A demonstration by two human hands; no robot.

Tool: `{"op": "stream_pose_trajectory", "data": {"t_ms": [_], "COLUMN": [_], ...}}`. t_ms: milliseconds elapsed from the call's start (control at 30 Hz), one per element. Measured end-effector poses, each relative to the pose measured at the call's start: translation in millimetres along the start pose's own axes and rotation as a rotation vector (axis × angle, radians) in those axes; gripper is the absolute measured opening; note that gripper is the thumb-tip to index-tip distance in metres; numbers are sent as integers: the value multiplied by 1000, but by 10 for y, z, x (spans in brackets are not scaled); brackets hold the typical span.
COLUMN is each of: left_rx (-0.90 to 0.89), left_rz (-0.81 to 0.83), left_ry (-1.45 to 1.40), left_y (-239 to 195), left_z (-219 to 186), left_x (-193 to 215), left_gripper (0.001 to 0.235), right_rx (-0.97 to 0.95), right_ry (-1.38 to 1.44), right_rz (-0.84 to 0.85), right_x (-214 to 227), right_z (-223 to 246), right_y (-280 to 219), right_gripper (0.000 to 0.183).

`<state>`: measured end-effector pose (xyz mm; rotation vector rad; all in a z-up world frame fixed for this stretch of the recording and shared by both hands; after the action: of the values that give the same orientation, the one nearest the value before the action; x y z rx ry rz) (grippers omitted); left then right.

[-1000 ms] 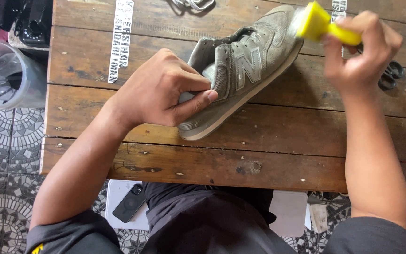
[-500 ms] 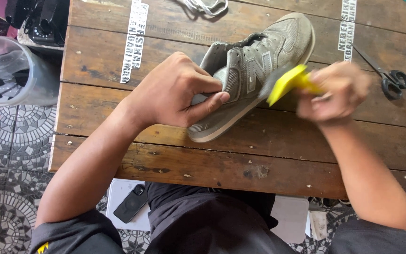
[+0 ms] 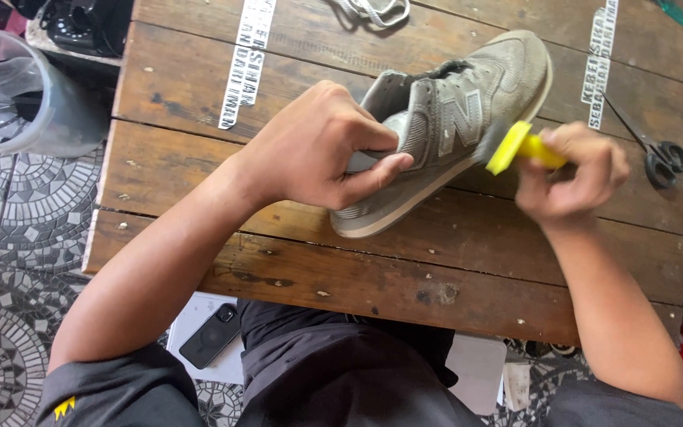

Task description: The person scrubs the exterior of a grey sneaker with a yellow brush, focusing on the toe box, sides, and heel. They rotate the shoe to clean different areas and briefly inspect the sole.

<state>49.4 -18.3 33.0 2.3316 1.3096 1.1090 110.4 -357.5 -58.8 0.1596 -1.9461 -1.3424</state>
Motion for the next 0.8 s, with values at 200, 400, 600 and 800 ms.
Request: {"op": "stream_pose_trajectory", "data": {"t_ms": [200, 400, 600, 800], "left_rx": [10, -21, 55, 85], "left_rz": [-27, 16, 11, 40], "left_ry": [-14, 4, -71, -10], "left_y": [2, 33, 22, 68], "left_z": [40, -29, -11, -73], "left_x": [19, -3, -11, -30], "left_gripper": [56, 60, 64, 63], "right_rx": [-305, -148, -174, -314], "right_ry": [246, 109, 139, 69], "right_rz": [126, 127, 167, 214], "right_x": [-82, 3, 133, -218], "right_z": [-130, -145, 82, -389], "right_y": [429, 396, 389, 428], "right_gripper": [45, 47, 46, 47]}}
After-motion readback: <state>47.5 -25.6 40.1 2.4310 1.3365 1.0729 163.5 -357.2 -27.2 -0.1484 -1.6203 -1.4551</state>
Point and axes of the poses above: each hand's wrist, its own y-axis towards the middle knuckle, its own x-axis out of the back of the hand, z = x × y, the point moved 7 cm from there along y, towards the middle knuckle, and after that the axes turned 15 degrees about -y, right-handed, at the moved point
